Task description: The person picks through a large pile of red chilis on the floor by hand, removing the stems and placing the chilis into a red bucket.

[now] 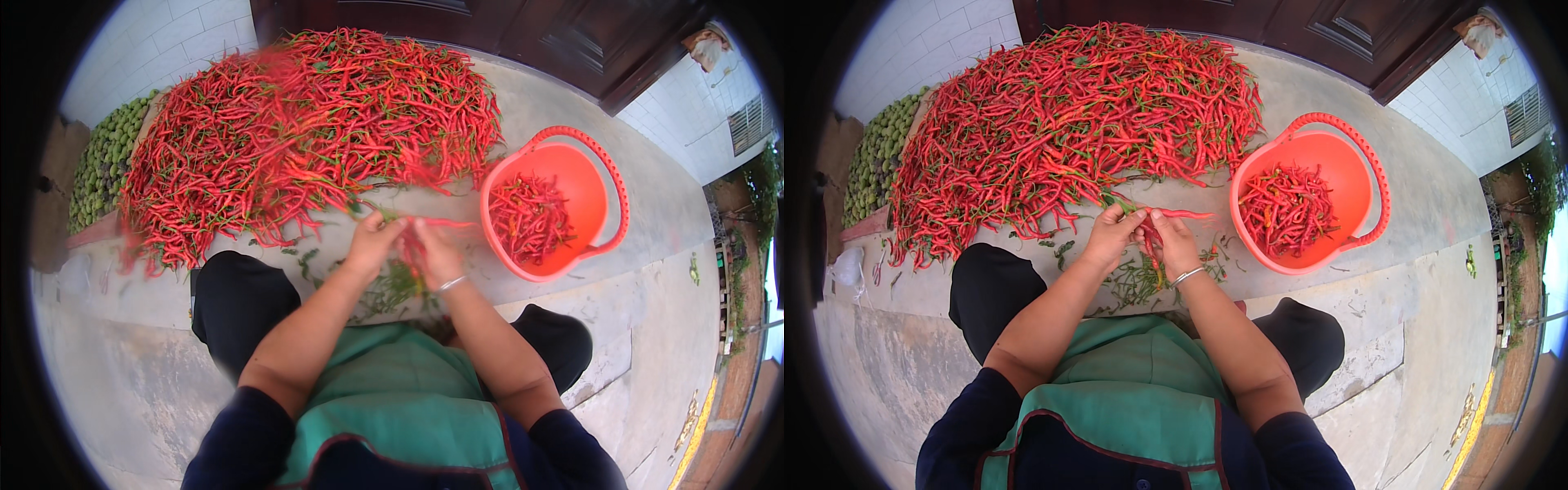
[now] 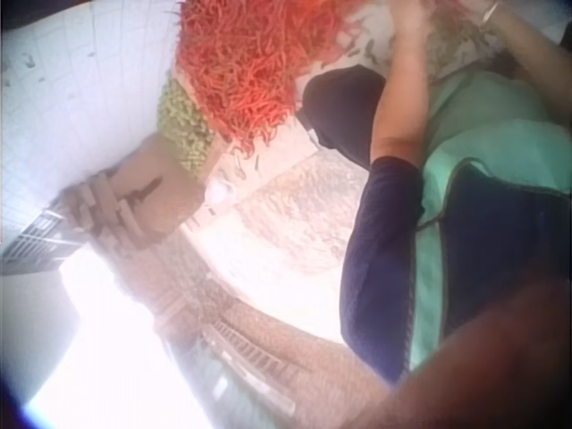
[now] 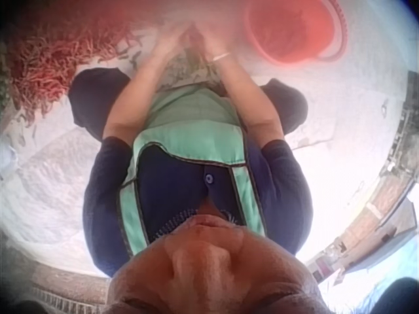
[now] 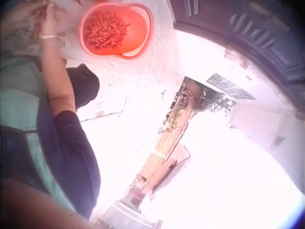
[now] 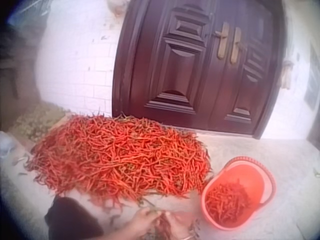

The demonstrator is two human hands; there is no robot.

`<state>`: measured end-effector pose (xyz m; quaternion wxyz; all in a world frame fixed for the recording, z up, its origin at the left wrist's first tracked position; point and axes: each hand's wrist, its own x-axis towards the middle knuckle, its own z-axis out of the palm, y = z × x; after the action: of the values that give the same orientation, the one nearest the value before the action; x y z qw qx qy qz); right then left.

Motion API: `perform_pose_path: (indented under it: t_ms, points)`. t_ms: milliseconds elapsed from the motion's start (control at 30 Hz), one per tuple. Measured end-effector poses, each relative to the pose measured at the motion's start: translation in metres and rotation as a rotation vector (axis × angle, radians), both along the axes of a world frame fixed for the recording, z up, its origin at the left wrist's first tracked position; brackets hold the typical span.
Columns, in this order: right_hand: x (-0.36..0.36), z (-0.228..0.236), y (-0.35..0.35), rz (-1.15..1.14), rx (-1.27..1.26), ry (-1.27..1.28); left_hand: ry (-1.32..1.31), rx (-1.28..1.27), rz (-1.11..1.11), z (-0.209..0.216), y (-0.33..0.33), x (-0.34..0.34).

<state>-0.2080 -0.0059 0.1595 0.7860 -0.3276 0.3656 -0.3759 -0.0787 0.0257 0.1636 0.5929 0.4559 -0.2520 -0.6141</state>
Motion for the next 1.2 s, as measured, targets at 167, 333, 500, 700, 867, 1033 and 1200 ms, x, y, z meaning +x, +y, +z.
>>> perform_pose_path:
  t_ms: [167, 333, 500, 700, 867, 1033, 1200]
  points:
    - [-0.001, 0.006, 0.0, 0.01, 0.042, 0.012, -0.085, 0.004, -0.021, 0.015, 0.006, -0.005]
    - [-0.005, 0.006, -0.006, 0.082, -0.085, 0.066, -0.093, 0.039, -0.019, 0.016, 0.005, -0.003]
    - [-0.004, 0.006, -0.005, -0.009, -0.014, 0.063, -0.079, 0.116, -0.045, 0.019, 0.005, 0.003]
    - [0.01, 0.011, 0.005, -0.205, -0.369, 0.355, -0.158, 0.099, 0.02, 0.003, 0.002, -0.004]
    - [0.007, 0.022, 0.0, -0.203, -0.276, 0.418, 0.059, 0.161, 0.215, 0.001, -0.005, 0.006]
    - [-0.014, 0.026, -0.019, 0.036, -0.204, 0.441, -0.61, -0.158, 0.155, -0.001, -0.009, 0.023]
    - [-0.02, 0.032, -0.02, 0.159, -0.269, 0.539, -0.763, -0.052, -0.403, 0.017, 0.0, 0.018]
